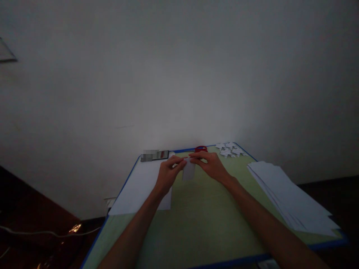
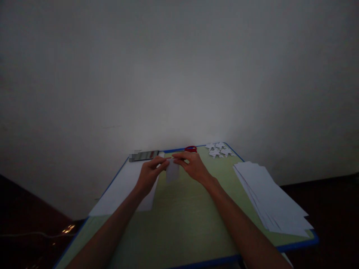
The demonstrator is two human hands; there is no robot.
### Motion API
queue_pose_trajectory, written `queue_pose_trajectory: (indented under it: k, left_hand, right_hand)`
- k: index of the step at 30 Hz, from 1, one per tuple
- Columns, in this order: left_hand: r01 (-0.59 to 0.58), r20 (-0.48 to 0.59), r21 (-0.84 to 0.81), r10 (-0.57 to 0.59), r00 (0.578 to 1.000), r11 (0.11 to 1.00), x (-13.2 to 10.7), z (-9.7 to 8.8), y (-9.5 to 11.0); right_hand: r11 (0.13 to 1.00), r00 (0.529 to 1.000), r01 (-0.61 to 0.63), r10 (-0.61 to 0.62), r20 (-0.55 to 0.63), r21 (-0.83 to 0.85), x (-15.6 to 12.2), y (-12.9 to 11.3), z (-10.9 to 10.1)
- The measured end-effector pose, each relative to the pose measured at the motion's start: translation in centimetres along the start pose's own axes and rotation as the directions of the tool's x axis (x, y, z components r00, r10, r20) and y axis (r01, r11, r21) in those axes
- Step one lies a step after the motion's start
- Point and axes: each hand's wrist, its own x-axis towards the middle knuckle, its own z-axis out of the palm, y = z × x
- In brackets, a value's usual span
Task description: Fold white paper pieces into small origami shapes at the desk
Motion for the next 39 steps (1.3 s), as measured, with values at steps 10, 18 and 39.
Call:
queue_pose_trajectory:
  k: [10, 18, 39]
  left_hand:
    - [-0.092, -0.059, 0.076, 0.097, 0.994, 0.993, 0.0, 0.3, -0.1]
    - [-0.391, -0.045, 0.398, 0.443, 0.895, 0.830, -0.2, 0.7, -0.8]
    - [-0.136, -0.174, 0.312, 0.198, 0.965, 0.940, -0.8, 1.0, 0.1]
  right_hand:
    - [1.000, 1.000, 0.009, -0.009, 0.008, -0.013, -0.1, 0.0, 0.2]
    - [0.975, 0.983, 0.181, -0.177, 0.042, -0.127, -0.1, -0.1, 0.5]
    - [0.975, 0.987, -0.145, 0.155, -0.049, 0.168, -0.4, -0.3, 2.4]
